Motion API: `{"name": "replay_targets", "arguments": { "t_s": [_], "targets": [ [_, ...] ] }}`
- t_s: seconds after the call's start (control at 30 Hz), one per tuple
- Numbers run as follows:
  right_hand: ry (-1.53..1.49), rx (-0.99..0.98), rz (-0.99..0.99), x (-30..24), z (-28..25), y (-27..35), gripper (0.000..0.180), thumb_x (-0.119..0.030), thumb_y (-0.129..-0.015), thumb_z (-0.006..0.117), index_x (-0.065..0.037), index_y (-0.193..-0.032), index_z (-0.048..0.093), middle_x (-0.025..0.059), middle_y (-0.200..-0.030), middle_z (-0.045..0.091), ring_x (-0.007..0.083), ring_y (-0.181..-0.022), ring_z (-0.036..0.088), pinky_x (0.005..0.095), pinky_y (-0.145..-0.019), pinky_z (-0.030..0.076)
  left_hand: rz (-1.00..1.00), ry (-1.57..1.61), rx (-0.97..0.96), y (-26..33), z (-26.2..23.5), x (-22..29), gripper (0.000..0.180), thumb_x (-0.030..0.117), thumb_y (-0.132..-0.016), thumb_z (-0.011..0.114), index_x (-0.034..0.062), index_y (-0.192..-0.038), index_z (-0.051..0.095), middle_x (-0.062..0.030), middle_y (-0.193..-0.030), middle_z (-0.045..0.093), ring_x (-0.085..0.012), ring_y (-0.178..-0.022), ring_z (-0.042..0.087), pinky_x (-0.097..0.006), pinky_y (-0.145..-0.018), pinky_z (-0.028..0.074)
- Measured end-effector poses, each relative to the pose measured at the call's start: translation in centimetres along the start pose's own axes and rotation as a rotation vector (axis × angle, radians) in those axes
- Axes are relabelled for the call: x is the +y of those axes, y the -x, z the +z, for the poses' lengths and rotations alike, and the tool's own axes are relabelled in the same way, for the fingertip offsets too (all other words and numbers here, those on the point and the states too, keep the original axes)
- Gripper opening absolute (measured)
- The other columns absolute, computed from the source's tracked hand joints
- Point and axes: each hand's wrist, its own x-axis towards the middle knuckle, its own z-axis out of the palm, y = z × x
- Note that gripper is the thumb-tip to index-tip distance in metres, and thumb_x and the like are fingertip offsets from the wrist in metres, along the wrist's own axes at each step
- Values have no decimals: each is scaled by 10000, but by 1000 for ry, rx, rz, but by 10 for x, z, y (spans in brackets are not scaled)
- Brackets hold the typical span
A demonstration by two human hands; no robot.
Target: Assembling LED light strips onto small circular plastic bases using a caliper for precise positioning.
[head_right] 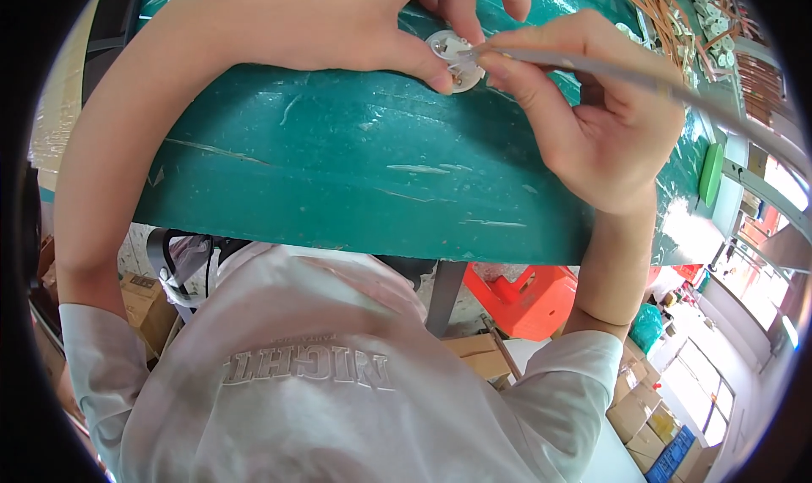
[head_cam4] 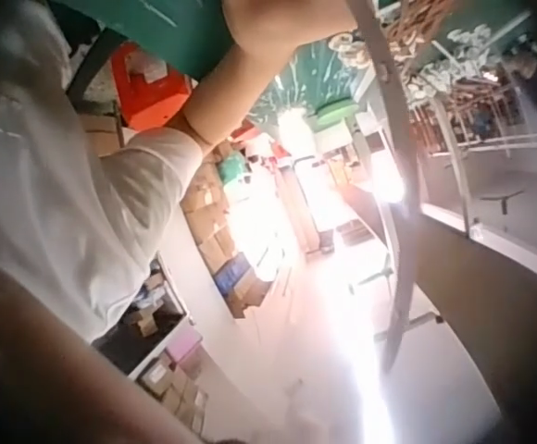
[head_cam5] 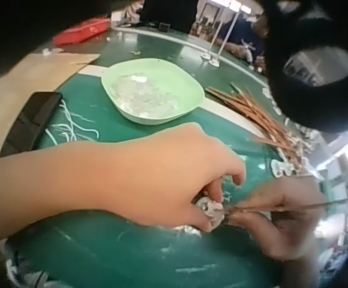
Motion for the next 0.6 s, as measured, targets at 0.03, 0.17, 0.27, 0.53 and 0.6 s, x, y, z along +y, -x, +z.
{"name": "replay_targets", "arguments": {
  "t_s": [0.03, 0.17, 0.27, 0.53, 0.6],
  "targets": [
    [-20, 38, 40, -1, 1, 0, 153, 144, -879, 714, 123, -1029, 691, 184, -956, 732, 191, -800, 730, 278, -719, 614, -4, -3, -1, 0, 0, 1, 452, 81, -742, 804, -74, -1139, 651, -198, -929, 759, -374, -896, 727, -413, -812, 555],
    [-31, 46, 53, -4, 3, -1, 143, 147, -877, 712, 126, -1017, 688, 181, -948, 728, 189, -804, 728, 282, -715, 612, -24, -2, -5, 1, 0, 3, 455, 79, -739, 810, -74, -1137, 653, -194, -925, 760, -372, -890, 727, -412, -808, 557],
    [-12, 0, 51, -4, 1, -2, 149, 149, -893, 699, 137, -1037, 664, 199, -976, 725, 201, -823, 731, 298, -734, 622, -12, -2, 11, 3, -1, 2, 466, 82, -738, 818, -73, -1143, 651, -193, -921, 760, -371, -885, 728, -413, -803, 556],
    [17, 33, 7, 2, 6, -2, 133, 129, -871, 719, 88, -998, 716, 154, -913, 729, 185, -767, 726, 276, -694, 596, -148, 110, -55, -8, 9, -17, 487, 117, -758, 824, -30, -1186, 646, -191, -941, 750, -357, -894, 721, -409, -796, 549],
    [-18, 117, 58, 2, 11, -3, 123, 88, -828, 768, 36, -939, 764, 112, -835, 739, 175, -708, 723, 272, -637, 579, -152, 48, -15, -6, 19, -21, 556, 164, -716, 857, -6, -1205, 655, -167, -994, 749, -330, -914, 728, -403, -793, 567]
  ]
}}
